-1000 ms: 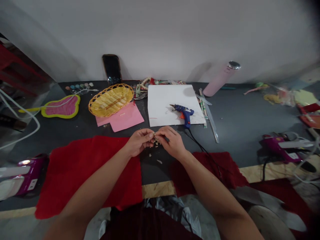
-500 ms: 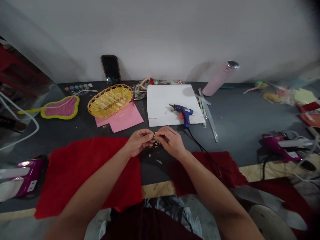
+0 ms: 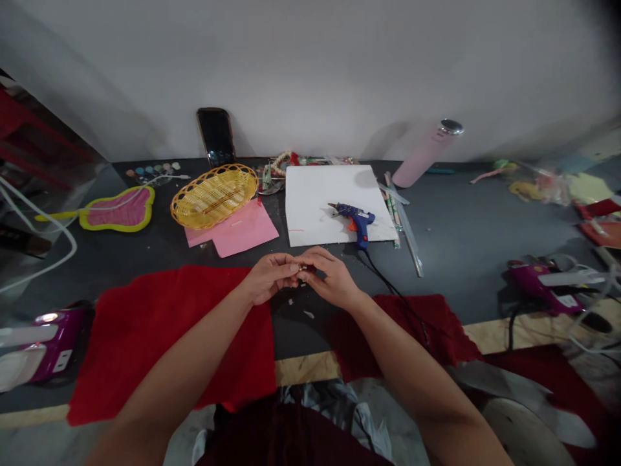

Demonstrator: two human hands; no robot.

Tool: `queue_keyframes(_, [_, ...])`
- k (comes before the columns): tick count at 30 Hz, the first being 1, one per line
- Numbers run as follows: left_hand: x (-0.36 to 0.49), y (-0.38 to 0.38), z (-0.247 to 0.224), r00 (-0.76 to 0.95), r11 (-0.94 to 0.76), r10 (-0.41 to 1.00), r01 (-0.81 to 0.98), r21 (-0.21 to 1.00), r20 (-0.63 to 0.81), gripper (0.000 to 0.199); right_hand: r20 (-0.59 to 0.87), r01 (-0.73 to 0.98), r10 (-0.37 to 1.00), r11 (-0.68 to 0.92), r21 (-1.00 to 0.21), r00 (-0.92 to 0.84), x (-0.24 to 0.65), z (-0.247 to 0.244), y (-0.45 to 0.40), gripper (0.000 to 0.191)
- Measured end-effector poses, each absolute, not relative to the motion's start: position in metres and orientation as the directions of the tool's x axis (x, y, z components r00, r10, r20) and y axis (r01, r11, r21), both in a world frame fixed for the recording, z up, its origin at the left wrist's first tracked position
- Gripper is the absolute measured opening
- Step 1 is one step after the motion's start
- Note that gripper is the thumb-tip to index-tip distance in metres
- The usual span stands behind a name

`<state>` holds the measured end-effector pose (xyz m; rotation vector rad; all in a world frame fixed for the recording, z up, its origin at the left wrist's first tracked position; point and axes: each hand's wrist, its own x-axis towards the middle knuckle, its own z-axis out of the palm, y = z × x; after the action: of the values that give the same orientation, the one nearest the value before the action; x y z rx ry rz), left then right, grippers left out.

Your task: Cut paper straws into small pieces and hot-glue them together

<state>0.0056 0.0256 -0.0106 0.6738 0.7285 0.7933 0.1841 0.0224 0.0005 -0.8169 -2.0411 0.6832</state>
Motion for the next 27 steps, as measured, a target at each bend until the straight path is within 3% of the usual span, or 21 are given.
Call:
queue_keyframes(20, [0.008,0.025,-0.008,0.479,0.507,0.824,-0.387,0.770,-0.301,0.020,0.507,0.341,0.761,0.640,-0.688,-0.406,0.183,-0.003,0.022,0.020])
queue_keyframes(24, [0.005,0.027,0.001,0.428,0.483,0.853,-0.432,0.762,-0.299,0.021,0.456,0.370,0.794,0.596,-0.713,-0.401,0.189,-0.004,0.024,0.030])
queue_keyframes(27, [-0.004,0.033,0.005,0.349,0.427,0.896,-0.499,0.754,-0.276,0.020,0.434,0.444,0.842,0.538,-0.716,-0.320,0.194,-0.003,0.027,0.025])
